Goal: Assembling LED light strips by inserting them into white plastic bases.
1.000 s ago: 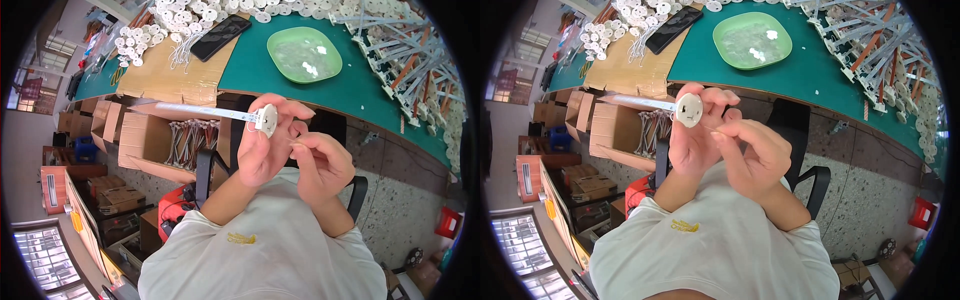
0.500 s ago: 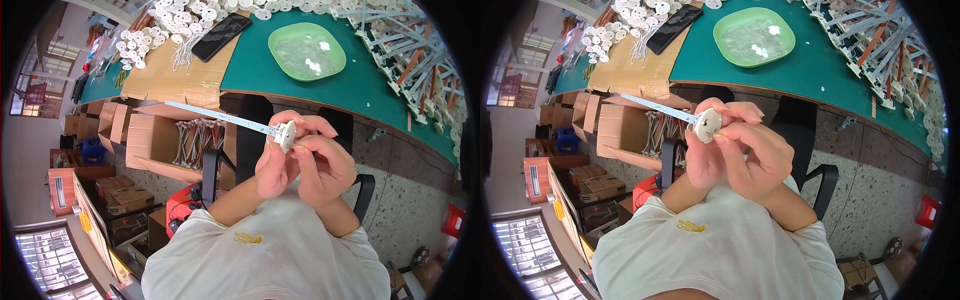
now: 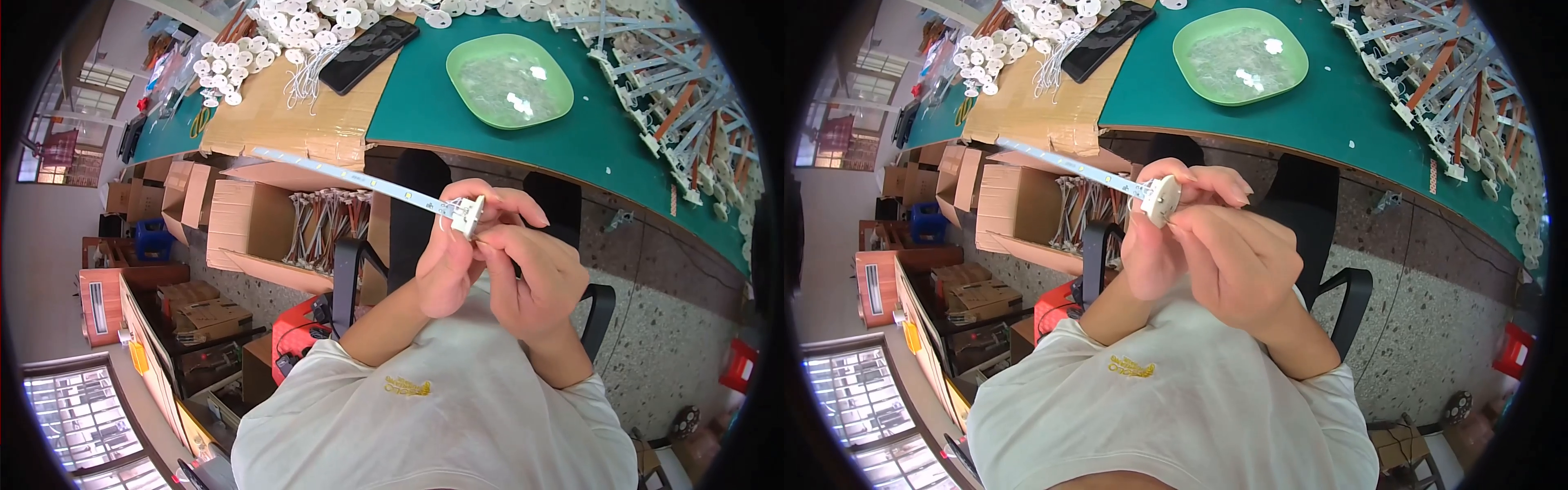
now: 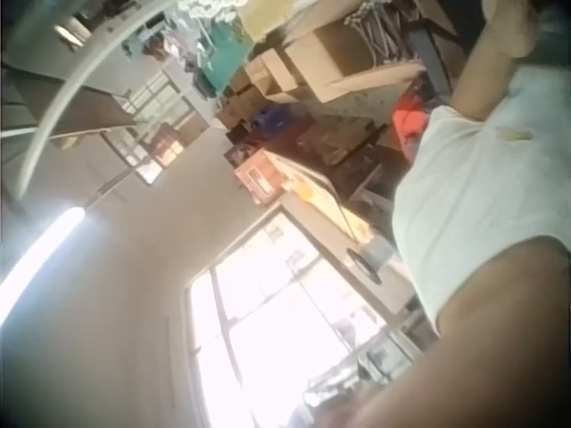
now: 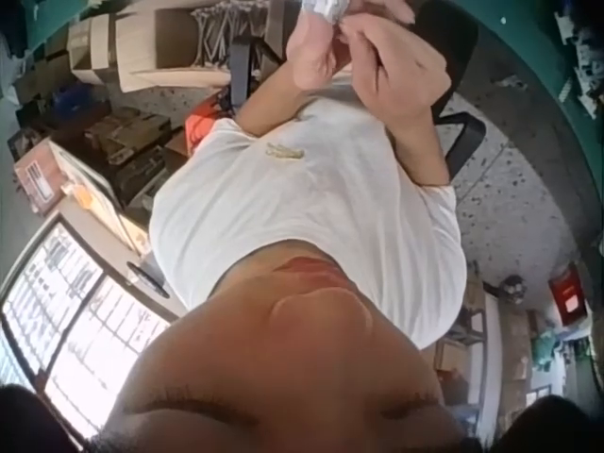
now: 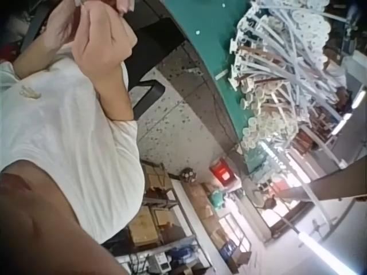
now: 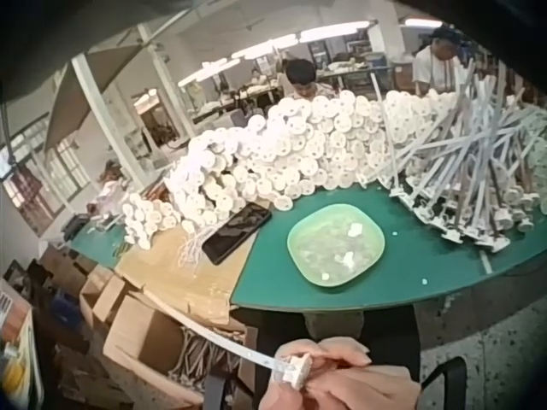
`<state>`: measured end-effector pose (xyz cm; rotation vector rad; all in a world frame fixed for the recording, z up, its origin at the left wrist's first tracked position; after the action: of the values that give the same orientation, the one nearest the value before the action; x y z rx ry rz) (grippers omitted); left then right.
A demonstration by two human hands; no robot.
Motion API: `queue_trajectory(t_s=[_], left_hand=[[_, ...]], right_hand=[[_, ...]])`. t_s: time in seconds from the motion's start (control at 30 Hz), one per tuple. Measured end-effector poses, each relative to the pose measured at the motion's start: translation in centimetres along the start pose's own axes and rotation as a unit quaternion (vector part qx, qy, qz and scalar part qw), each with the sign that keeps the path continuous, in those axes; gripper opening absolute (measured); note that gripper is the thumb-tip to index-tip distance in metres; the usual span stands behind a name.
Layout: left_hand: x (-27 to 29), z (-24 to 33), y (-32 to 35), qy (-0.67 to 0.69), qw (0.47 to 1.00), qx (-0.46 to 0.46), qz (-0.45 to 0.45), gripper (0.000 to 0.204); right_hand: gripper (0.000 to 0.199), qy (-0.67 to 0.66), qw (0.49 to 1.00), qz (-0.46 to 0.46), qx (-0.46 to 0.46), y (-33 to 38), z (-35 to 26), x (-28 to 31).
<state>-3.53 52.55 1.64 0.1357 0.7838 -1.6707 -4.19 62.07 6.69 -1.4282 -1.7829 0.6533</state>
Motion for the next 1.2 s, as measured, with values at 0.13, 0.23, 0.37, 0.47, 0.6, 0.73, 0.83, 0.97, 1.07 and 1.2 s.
queue_trajectory(t_s=[0.13, 0.23, 0.37, 0.47, 0.6, 0.73, 0.83, 0.97, 1.07, 1.2], left_hand=[[0.5, 0.4, -0.2, -0.117, 0.987, -0.105, -0.020, 0.047], [-0.4, -0.1, -0.3, -0.078, 0.989, -0.122, -0.032, 0.046], [0.5, 0.1, -0.5, -0.049, 0.992, -0.117, -0.019, 0.047], [0.7, 0.0, -0.8, 0.006, 0.993, -0.078, 0.087, 0.049], [5.7, 5.5, -1.2, -0.071, 0.986, -0.114, 0.096, 0.048], [17.1, 15.5, -4.2, -0.121, 0.969, 0.000, 0.213, 0.038], [27.2, 24.7, -6.6, -0.350, 0.874, 0.063, 0.331, 0.031], [36.2, 37.3, -8.6, -0.774, 0.505, 0.210, 0.321, 0.043], [40.7, 41.0, -11.6, -0.882, 0.302, 0.253, 0.260, 0.054], [40.9, 38.6, -15.8, -0.841, 0.330, 0.337, 0.265, 0.055]], right_hand=[[0.010, 0.056, 0.998, -0.028, -0.025, 0.6, -0.7, -0.2], [0.010, 0.056, 0.998, -0.002, -0.020, 0.6, -1.0, -0.1], [0.009, 0.027, 0.999, 0.028, -0.009, -0.1, -1.0, -0.9], [0.012, -0.027, 0.995, 0.026, -0.090, -0.3, 1.2, -0.9], [0.011, -0.072, 0.997, -0.009, -0.034, -1.5, 1.0, 0.2], [0.006, 0.140, 0.985, 0.082, -0.066, -1.4, 5.8, 7.0], [0.010, 0.330, 0.928, 0.116, -0.125, -1.2, 10.1, 10.7], [0.012, 0.396, 0.900, 0.098, -0.153, -1.9, 12.9, 10.7], [0.013, 0.467, 0.872, 0.120, -0.085, -0.9, 13.7, 9.3], [0.012, 0.467, 0.866, 0.129, -0.125, -0.3, 14.1, 9.9]])
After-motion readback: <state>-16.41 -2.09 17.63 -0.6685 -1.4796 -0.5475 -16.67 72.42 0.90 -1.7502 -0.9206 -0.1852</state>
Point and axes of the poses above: each hand's wrist, its own y-axis away from the middle knuckle, its own x-axis out of the back of the hand, z = x × y, the point moved 7 cm from there along -y, towards the middle knuckle
